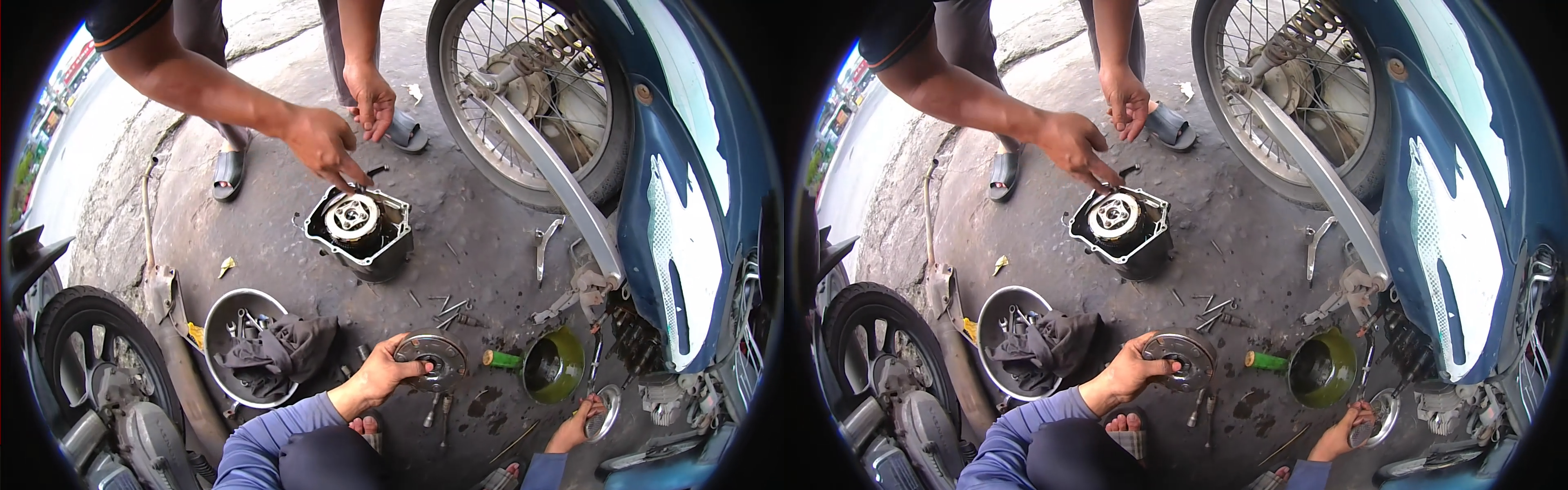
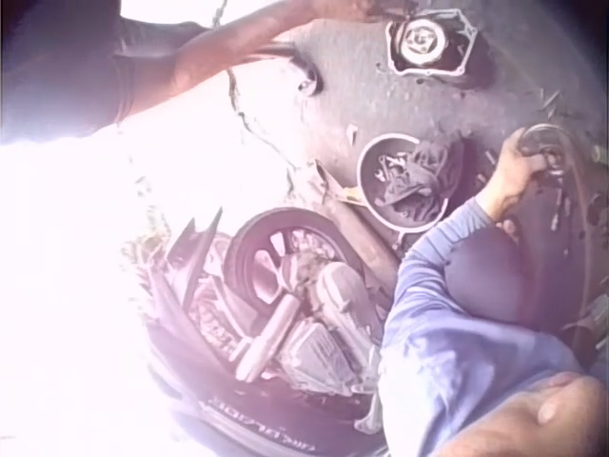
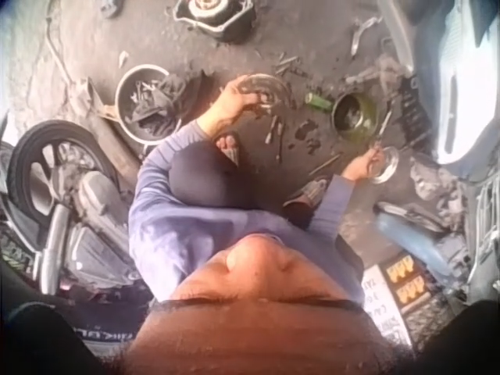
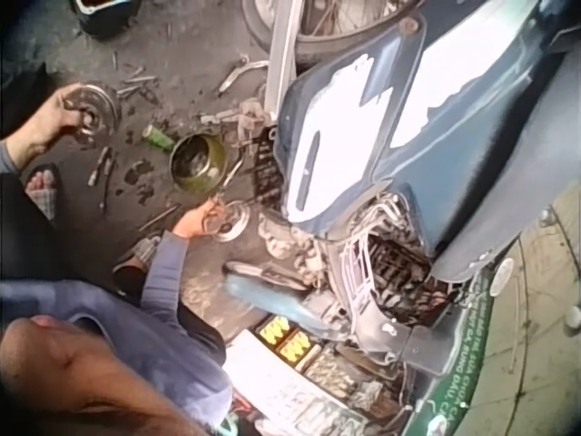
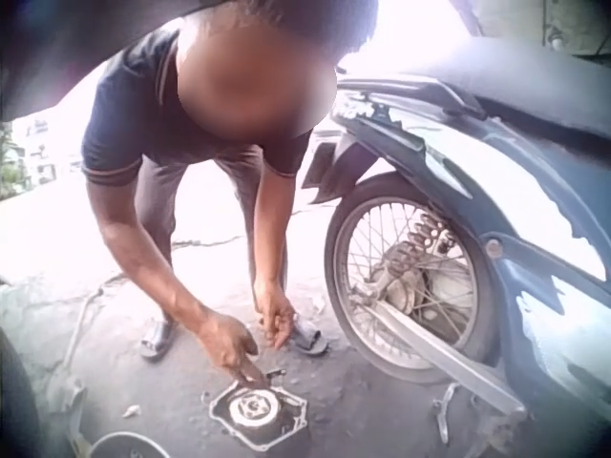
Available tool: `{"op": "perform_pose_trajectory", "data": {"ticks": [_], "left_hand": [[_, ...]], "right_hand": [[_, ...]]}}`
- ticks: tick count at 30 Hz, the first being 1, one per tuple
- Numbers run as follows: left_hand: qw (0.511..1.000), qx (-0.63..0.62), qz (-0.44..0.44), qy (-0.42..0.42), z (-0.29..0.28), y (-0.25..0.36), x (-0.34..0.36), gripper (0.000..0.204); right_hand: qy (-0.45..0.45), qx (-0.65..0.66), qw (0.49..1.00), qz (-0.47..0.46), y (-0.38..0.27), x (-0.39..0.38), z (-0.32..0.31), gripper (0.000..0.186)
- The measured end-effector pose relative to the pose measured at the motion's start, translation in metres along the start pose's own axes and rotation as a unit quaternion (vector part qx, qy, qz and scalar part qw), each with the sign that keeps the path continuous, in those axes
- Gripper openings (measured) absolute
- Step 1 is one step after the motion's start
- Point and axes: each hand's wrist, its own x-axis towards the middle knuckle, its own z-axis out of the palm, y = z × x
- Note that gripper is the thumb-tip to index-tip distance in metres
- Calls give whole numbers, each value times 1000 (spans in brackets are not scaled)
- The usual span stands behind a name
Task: Replacing or repairing the clutch assembly on a motorcycle engine.
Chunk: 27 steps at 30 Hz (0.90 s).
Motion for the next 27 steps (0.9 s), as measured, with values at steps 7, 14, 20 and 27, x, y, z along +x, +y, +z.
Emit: {"op": "perform_pose_trajectory", "data": {"ticks": [7, 14, 20, 27], "left_hand": [[968, 110, 195, 111, -18, 51, 3, 46], [745, 509, 341, 262, -68, 155, 55, 43], [648, 641, 308, 273, -78, 143, 90, 41], [597, 689, 266, 312, -63, 141, 98, 39]], "right_hand": [[-16, -49, 998, -34, 12, 2, -8, 5], [29, -32, 999, 14, 8, -1, 2, 8], [21, -43, 998, 27, -5, -3, 7, 10], [61, -27, 998, 14, 0, 0, 9, 10]]}}
